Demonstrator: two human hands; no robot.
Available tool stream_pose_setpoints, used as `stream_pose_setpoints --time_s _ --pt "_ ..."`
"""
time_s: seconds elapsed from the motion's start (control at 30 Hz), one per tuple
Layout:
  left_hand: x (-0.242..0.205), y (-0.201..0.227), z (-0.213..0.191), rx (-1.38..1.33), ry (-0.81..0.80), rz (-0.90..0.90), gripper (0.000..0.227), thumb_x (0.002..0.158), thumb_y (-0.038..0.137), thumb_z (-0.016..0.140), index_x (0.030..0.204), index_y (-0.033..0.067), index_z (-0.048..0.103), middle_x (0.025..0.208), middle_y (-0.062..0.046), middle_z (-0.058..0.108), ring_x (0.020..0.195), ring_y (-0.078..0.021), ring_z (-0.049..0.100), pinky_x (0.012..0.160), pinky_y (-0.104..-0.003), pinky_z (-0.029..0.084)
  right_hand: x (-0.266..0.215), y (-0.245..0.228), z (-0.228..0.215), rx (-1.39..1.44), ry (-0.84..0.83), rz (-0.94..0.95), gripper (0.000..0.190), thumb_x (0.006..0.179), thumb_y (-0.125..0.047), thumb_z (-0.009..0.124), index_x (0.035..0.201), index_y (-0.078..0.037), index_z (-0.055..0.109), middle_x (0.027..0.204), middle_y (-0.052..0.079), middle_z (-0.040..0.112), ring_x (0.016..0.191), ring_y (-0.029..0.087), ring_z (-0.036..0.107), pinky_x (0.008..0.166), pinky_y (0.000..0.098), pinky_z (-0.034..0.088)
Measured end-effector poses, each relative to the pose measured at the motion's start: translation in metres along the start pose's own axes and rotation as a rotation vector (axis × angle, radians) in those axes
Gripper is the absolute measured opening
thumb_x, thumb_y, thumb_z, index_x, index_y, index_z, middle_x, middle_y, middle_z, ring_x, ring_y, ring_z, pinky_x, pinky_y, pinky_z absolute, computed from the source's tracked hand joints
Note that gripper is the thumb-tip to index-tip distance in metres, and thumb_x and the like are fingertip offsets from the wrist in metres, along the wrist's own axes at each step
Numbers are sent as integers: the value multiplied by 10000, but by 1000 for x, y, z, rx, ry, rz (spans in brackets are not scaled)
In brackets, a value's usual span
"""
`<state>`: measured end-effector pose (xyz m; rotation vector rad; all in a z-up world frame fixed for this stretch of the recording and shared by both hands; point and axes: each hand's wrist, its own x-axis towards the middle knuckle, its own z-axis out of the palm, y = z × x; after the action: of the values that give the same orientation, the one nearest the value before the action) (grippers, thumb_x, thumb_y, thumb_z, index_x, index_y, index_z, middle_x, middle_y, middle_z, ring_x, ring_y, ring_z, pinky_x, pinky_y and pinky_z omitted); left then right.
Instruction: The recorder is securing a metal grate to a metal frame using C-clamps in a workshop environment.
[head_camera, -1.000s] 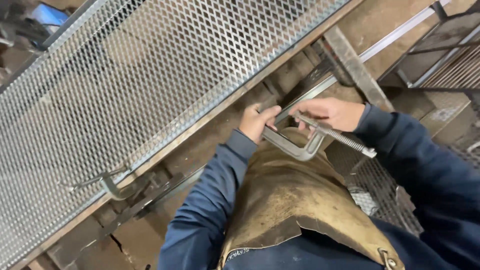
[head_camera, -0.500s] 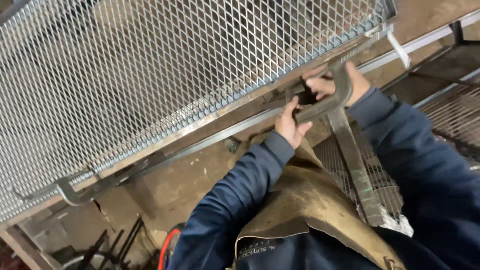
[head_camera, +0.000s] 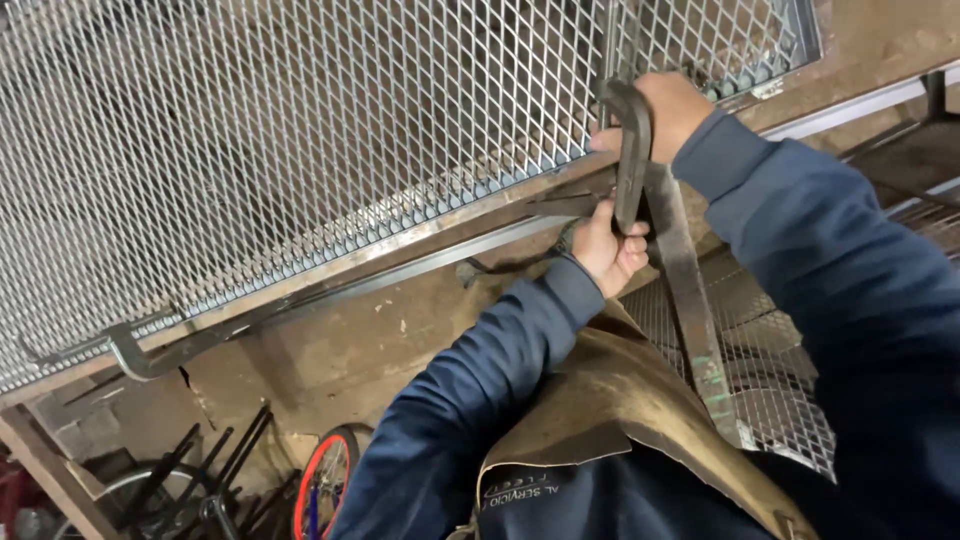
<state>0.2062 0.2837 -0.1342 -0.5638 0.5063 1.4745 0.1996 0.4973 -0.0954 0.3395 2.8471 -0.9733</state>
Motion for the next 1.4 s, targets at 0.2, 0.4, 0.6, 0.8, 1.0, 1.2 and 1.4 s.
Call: stream_pose_setpoints --time_s 0.2,0.4,0.6,0.8,1.0,1.2,1.4 --pt "19 -1 -26 9 83 21 300 1083 401 417 966 152 536 704 -16 496 521 -105 401 492 -271 390 -5 -9 13 31 34 44 496 903 -586 760 937 -94 814 636 140 590 597 362 586 642 504 506" --pt "28 -5 -23 48 154 85 224 1052 360 410 1026 153 492 703 -32 476 470 -137 380 448 -322 375 -17 -20 18 -200 151 -64 489 986 -571 738 941 -87 795 862 104 687 719 313 663 691 444 543" --pt "30 -11 -1 105 363 162 192 1033 336 369 1083 161 430 715 -78 458 386 -164 324 375 -365 329 -13 -6 13 -148 48 10 524 961 -588 777 911 -66 785 730 134 640 662 351 645 668 466 531" --pt "33 -11 -5 130 301 221 145 1033 296 374 1085 168 418 693 -88 429 367 -172 305 365 -373 307 -12 -14 5 -44 106 -75 516 963 -553 797 930 -40 752 778 132 657 707 346 661 671 450 529" --pt "31 -10 -7 101 314 183 191 1040 316 346 1074 157 445 646 -70 413 352 -166 287 359 -364 309 -12 -2 10 -113 -16 12 570 928 -584 781 843 -24 708 638 140 606 573 312 613 634 402 528" --pt "46 -9 -26 144 232 258 159 1033 285 368 1078 164 462 592 -53 416 336 -145 276 301 -333 233 -3 -30 -9 96 14 -121 353 972 -421 789 1094 -90 784 840 79 700 707 248 680 669 375 544" --pt "62 10 -52 186 72 267 212 1065 273 403 1069 95 517 598 -60 436 354 -162 306 316 -352 284 -6 -28 -9 -7 8 -160 224 1005 -311 795 1079 -99 788 910 79 727 734 222 693 697 359 560"
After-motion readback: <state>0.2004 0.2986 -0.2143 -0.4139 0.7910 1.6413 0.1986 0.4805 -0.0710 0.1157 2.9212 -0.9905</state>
